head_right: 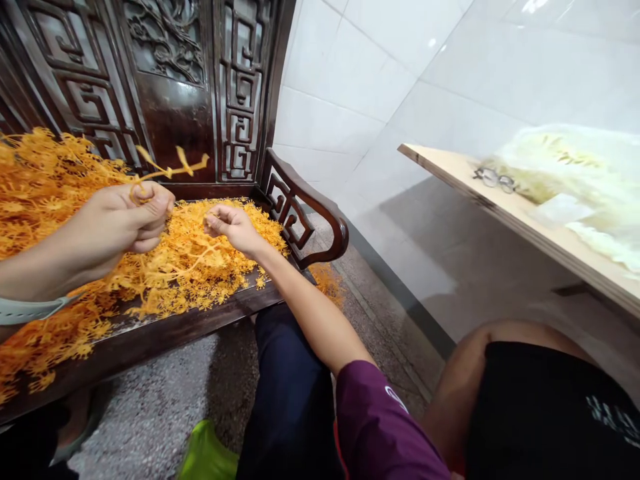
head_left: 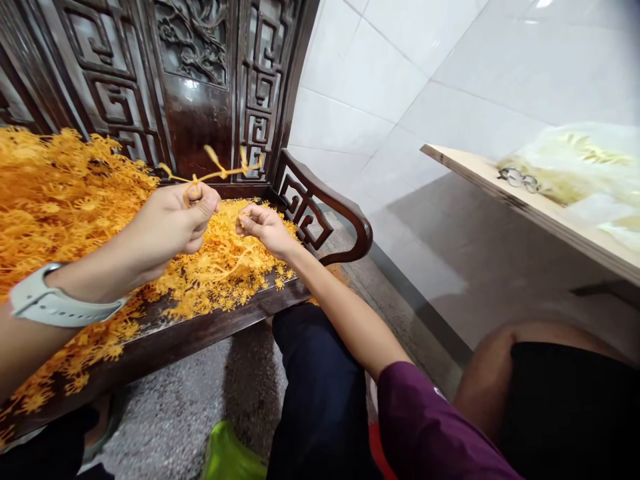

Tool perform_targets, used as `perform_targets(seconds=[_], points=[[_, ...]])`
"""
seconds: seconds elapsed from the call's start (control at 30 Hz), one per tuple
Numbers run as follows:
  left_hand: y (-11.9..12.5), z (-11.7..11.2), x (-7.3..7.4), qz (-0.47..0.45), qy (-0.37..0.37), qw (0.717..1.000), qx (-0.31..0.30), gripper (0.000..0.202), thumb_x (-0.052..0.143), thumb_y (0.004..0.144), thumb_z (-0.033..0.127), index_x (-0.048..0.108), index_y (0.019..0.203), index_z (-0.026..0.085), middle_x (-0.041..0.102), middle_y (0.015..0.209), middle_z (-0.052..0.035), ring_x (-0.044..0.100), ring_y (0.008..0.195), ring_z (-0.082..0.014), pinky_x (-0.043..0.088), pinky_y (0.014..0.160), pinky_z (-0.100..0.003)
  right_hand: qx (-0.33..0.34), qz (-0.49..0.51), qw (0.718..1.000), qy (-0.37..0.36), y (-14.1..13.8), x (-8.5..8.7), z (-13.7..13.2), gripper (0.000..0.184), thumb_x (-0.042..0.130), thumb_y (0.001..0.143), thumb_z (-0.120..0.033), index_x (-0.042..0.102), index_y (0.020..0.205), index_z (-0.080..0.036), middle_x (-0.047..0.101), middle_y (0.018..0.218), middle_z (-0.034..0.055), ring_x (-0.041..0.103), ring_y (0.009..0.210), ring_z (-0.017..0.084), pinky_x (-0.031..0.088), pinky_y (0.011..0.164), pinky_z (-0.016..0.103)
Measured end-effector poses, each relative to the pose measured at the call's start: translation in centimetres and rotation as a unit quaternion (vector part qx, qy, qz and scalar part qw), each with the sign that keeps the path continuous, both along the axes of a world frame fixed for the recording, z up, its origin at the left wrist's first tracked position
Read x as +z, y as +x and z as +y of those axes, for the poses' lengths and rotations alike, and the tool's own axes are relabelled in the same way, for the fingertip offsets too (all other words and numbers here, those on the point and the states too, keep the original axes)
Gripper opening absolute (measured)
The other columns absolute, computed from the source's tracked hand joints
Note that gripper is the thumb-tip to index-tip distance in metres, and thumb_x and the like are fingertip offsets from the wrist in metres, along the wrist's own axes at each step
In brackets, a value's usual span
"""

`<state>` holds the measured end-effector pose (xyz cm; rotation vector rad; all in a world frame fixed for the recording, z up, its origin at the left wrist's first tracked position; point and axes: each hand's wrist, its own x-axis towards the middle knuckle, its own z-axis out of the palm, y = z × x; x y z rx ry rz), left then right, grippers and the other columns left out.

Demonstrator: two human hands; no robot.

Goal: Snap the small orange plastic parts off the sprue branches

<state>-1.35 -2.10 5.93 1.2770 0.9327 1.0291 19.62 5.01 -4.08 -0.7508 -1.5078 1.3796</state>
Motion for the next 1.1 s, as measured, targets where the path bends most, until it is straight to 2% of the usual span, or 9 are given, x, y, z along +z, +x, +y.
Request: perform_targets(seconds=[0.17, 0.33, 0.47, 0.57, 0.67, 0.77, 0.9, 1.0, 1.1], points=[[-0.8, 0.0, 1.0, 0.02, 0.033, 0.999, 0.019, 0.014, 0.071, 0.102, 0.029, 0.059, 0.097, 0.022, 0.032, 0.058, 0.0085, 0.023, 0.045, -0.0058, 0.023, 0.042, -0.018, -0.116, -0.036, 0.992, -0.039, 1.9, -1.4, 0.9, 0.049, 0.085, 0.077, -0.063, 0.064, 0.089, -0.021, 0.066, 0.073, -0.0028, 0.059, 0.065, 0.01, 0.053, 0.067, 0.026], [-1.2, -0.3, 2.2, -0.024, 0.003, 1.0, 0.011, 0.012, 0.067, 0.103, 0.024, 0.059, 0.095, 0.02, 0.028, 0.057, 0.009, 0.018, 0.047, -0.0055, 0.017, 0.043, -0.02, -0.202, -0.078, 0.975, -0.054, 4.2, -2.5, 1.6, 0.034, 0.082, 0.081, -0.041, 0.069, 0.105, -0.02, 0.062, 0.074, -0.0042, 0.054, 0.061, 0.01, 0.048, 0.061, 0.026], [-1.2, -0.3, 2.1, -0.06, -0.023, 0.998, -0.002, 0.006, 0.058, 0.106, 0.02, 0.06, 0.101, 0.021, 0.03, 0.057, 0.0087, 0.021, 0.047, -0.0079, 0.021, 0.044, -0.021, -0.253, -0.106, 0.96, -0.049, 4.5, -2.6, 2.0, 0.045, 0.076, 0.085, -0.032, 0.066, 0.127, -0.021, 0.066, 0.096, 0.0018, 0.062, 0.083, 0.016, 0.054, 0.076, 0.031], [-1.2, 0.0, 1.6, -0.081, -0.021, 0.996, -0.008, 0.009, 0.055, 0.105, 0.015, 0.062, 0.108, 0.02, 0.034, 0.056, 0.0082, 0.026, 0.047, -0.0091, 0.025, 0.047, -0.022, -0.293, -0.135, 0.946, -0.03, 3.7, -1.9, 2.0, 0.043, 0.072, 0.084, -0.024, 0.065, 0.126, -0.019, 0.069, 0.108, 0.0072, 0.064, 0.098, 0.019, 0.054, 0.089, 0.035], [-1.2, 0.4, 1.1, -0.083, -0.007, 0.996, -0.014, 0.01, 0.057, 0.102, 0.014, 0.061, 0.107, 0.02, 0.036, 0.055, 0.008, 0.027, 0.046, -0.0097, 0.026, 0.047, -0.023, -0.274, -0.112, 0.955, 0.02, 2.3, 0.0, 1.0, 0.024, 0.069, 0.089, -0.027, 0.07, 0.111, -0.019, 0.071, 0.106, 0.0069, 0.065, 0.102, 0.019, 0.052, 0.095, 0.035], [-1.2, 0.8, 0.7, -0.072, 0.009, 0.997, 0.002, 0.01, 0.065, 0.096, 0.017, 0.06, 0.104, 0.022, 0.036, 0.055, 0.0078, 0.03, 0.045, -0.0099, 0.027, 0.047, -0.024, -0.233, -0.075, 0.961, 0.132, 0.8, 2.6, -1.4, 0.019, 0.065, 0.097, -0.038, 0.072, 0.102, -0.021, 0.072, 0.101, 0.0046, 0.066, 0.1, 0.019, 0.051, 0.094, 0.036], [-1.3, 1.2, 0.5, -0.077, 0.02, 0.997, 0.015, 0.016, 0.067, 0.091, 0.016, 0.059, 0.104, 0.021, 0.04, 0.058, 0.0071, 0.038, 0.047, -0.0104, 0.033, 0.05, -0.025, -0.094, -0.176, 0.943, 0.268, -0.8, 5.3, -4.9, 0.021, 0.07, 0.099, -0.043, 0.077, 0.109, -0.026, 0.075, 0.116, 0.0036, 0.066, 0.117, 0.023, 0.048, 0.104, 0.04], [-1.4, 1.1, 0.6, -0.092, 0.022, 0.996, 0.002, 0.017, 0.061, 0.092, 0.012, 0.06, 0.107, 0.021, 0.041, 0.058, 0.0076, 0.036, 0.047, -0.01, 0.031, 0.05, -0.025, -0.012, -0.251, 0.915, 0.317, -1.6, 5.2, -5.8, 0.028, 0.073, 0.1, -0.043, 0.076, 0.124, -0.029, 0.075, 0.124, 0.0038, 0.065, 0.121, 0.025, 0.044, 0.111, 0.045], [-1.3, 0.6, 1.0, -0.084, 0.017, 0.996, -0.01, 0.018, 0.057, 0.095, 0.008, 0.059, 0.108, 0.021, 0.036, 0.055, 0.0096, 0.025, 0.045, -0.0086, 0.021, 0.048, -0.024, 0.024, -0.28, 0.9, 0.333, -2.2, 4.1, -5.3, 0.023, 0.064, 0.106, -0.041, 0.078, 0.115, -0.026, 0.074, 0.106, 0.0046, 0.065, 0.105, 0.023, 0.045, 0.104, 0.044]])
